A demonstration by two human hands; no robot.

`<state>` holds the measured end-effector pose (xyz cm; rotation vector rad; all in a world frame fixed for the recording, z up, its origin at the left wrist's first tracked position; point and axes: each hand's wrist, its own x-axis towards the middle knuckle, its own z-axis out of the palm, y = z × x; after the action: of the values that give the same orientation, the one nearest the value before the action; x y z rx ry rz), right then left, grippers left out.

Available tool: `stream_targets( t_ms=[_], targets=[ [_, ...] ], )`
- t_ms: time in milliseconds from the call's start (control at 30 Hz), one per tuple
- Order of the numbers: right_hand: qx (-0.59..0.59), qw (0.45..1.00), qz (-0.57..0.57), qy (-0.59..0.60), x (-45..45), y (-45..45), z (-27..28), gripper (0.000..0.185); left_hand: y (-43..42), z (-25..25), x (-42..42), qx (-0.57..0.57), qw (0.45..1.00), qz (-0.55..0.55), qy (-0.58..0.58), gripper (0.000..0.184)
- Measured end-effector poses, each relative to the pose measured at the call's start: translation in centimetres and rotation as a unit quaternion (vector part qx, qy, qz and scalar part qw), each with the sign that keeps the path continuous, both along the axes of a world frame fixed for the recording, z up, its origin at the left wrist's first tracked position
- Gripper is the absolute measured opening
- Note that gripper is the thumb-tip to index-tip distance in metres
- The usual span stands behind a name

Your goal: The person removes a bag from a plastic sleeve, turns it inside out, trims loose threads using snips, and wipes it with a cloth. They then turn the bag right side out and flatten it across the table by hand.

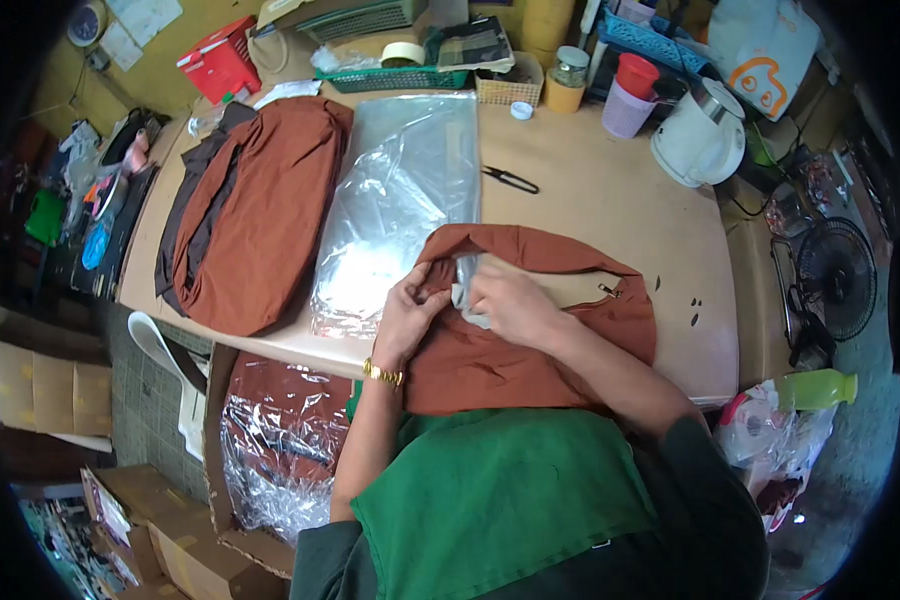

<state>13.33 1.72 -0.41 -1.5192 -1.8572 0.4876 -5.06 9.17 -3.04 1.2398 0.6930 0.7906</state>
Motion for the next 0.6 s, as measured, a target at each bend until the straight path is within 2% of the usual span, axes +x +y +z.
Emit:
stream_targets(
  t_ms=[33,100,133,167,200,233,300,333,367,433,467,500,600],
  targets=[
    [0.058,0.998,-0.015,-0.006,1.3,-0.9,1.2,0.003,0.7,-0.4,-0.1,0.003,1.000,-0.007,-0.003,0.049],
    [0.033,0.977,-0.205,0.045,6.4,-0.7,2.3,0.004,1.9,-2.2,-1.1,0.174,0.975,0.106,0.089,0.040],
    [0.035,0.966,-0.238,0.098,9.8,-0.2,2.4,0.008,1.6,0.0,-1.0,0.247,0.951,0.124,0.139,0.037],
    [-0.014,0.958,-0.272,0.094,13.0,0.4,2.5,0.011,2.1,2.6,-0.5,0.321,0.917,0.142,0.188,0.034],
    [-0.060,0.947,-0.303,0.089,15.3,0.7,2.5,0.020,2.9,3.0,0.0,0.418,0.871,0.150,0.209,0.035],
    [-0.059,0.946,-0.305,0.089,16.8,0.4,1.2,0.020,2.5,3.4,0.3,0.420,0.871,0.148,0.208,0.035],
    [0.089,0.932,-0.342,-0.086,18.8,0.8,-1.4,0.037,1.7,4.1,1.3,0.558,0.720,0.220,0.350,0.035],
    [0.085,0.932,-0.340,-0.089,17.8,0.5,-0.9,0.042,1.3,3.8,1.1,0.546,0.746,0.164,0.344,0.035],
    [0.077,0.934,-0.337,-0.091,15.9,-0.2,-1.0,0.048,0.8,3.5,0.9,0.559,0.734,0.093,0.374,0.044],
    [0.085,0.958,-0.245,-0.124,9.3,-2.9,0.2,0.054,-0.5,2.3,1.3,0.551,0.714,0.019,0.432,0.058],
    [0.016,0.967,-0.181,-0.180,5.4,-4.8,0.7,0.060,-0.6,1.3,1.2,0.535,0.689,-0.013,0.489,0.066],
    [-0.051,0.964,-0.115,-0.233,3.1,-6.0,0.9,0.067,-0.1,0.2,1.0,0.533,0.689,-0.013,0.491,0.066],
    [-0.051,0.952,-0.061,-0.295,7.6,-6.7,-2.8,0.068,2.7,-1.3,0.0,0.530,0.674,0.009,0.515,0.066]
  ],
)
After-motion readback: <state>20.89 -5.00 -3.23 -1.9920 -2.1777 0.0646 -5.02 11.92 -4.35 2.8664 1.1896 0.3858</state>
